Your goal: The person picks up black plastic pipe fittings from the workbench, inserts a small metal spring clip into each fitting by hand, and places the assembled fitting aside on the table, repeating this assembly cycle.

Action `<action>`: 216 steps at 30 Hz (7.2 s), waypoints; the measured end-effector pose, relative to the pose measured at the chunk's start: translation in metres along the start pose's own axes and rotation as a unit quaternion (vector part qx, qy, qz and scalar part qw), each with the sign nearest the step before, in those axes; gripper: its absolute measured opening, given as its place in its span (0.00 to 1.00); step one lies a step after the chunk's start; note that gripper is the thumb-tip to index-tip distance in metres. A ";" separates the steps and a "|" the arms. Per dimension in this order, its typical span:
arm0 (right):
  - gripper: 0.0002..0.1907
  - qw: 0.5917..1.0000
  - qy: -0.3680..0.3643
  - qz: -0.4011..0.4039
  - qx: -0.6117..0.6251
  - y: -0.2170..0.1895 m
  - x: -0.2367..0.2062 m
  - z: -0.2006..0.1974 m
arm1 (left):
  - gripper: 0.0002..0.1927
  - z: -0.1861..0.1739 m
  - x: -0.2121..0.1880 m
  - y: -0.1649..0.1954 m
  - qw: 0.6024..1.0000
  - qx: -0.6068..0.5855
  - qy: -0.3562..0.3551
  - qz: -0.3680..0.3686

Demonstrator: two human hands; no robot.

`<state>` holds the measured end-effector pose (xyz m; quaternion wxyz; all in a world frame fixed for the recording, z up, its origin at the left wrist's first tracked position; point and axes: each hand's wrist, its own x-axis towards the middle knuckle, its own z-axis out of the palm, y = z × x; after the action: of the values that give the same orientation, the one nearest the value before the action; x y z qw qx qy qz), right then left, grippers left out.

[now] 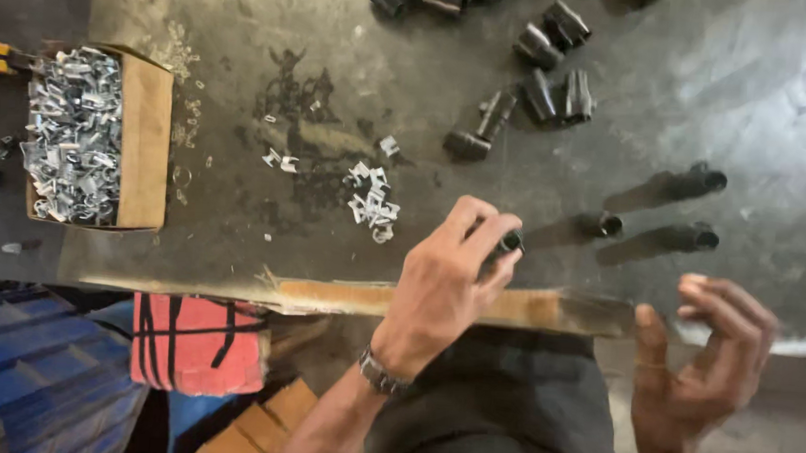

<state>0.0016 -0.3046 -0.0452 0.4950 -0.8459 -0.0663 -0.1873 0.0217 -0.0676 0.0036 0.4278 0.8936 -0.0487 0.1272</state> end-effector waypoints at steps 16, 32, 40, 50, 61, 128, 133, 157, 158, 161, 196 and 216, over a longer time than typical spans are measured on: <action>0.47 0.971 -0.055 0.014 -0.233 0.007 0.023 -0.009 | 0.21 0.021 0.011 -0.006 0.998 0.016 -0.060 -0.029; 0.79 0.926 -0.229 0.042 -0.298 0.034 0.074 0.001 | 0.33 0.041 0.036 0.013 0.986 -0.004 -0.166 0.020; 0.69 0.957 -0.144 0.066 -0.244 0.011 0.040 -0.005 | 0.24 0.049 0.045 0.014 0.989 0.016 -0.136 0.049; 0.26 0.992 -0.102 -0.059 -0.035 -0.048 0.015 0.010 | 0.16 0.012 -0.004 0.001 0.829 -0.482 -0.159 -0.234; 0.22 0.958 -0.260 0.071 0.102 -0.051 0.043 0.025 | 0.11 0.028 -0.053 -0.003 0.880 -0.435 0.052 -0.184; 0.19 0.833 -0.272 0.276 0.394 -0.030 0.023 0.041 | 0.07 -0.013 -0.056 -0.009 0.877 -0.451 0.079 -0.142; 0.19 0.811 -0.294 0.272 0.426 -0.014 0.007 0.045 | 0.15 -0.025 -0.057 -0.001 0.925 -0.345 0.069 -0.145; 0.15 0.794 -0.286 0.278 0.459 -0.016 0.007 0.046 | 0.13 -0.029 -0.046 0.013 0.965 -0.238 0.016 -0.106; 0.15 0.793 -0.282 0.281 0.460 -0.016 0.007 0.046 | 0.13 -0.028 -0.046 0.013 0.966 -0.233 0.015 -0.110; 0.16 0.805 -0.278 0.259 0.456 -0.014 0.007 0.046 | 0.13 -0.028 -0.045 0.014 0.969 -0.218 0.013 -0.116; 0.86 0.930 -0.191 0.058 -0.309 -0.013 0.112 0.019 | 0.32 0.058 0.076 -0.011 0.984 -0.063 -0.148 0.075; 0.84 0.911 -0.149 0.140 -0.359 -0.015 0.181 0.053 | 0.22 -0.044 0.021 -0.028 0.985 -0.073 -0.157 0.003</action>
<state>0.1769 -0.2640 0.0130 0.1638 -0.9852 0.0509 0.0010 0.0395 -0.0159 0.0149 0.4783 0.8688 -0.1270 -0.0175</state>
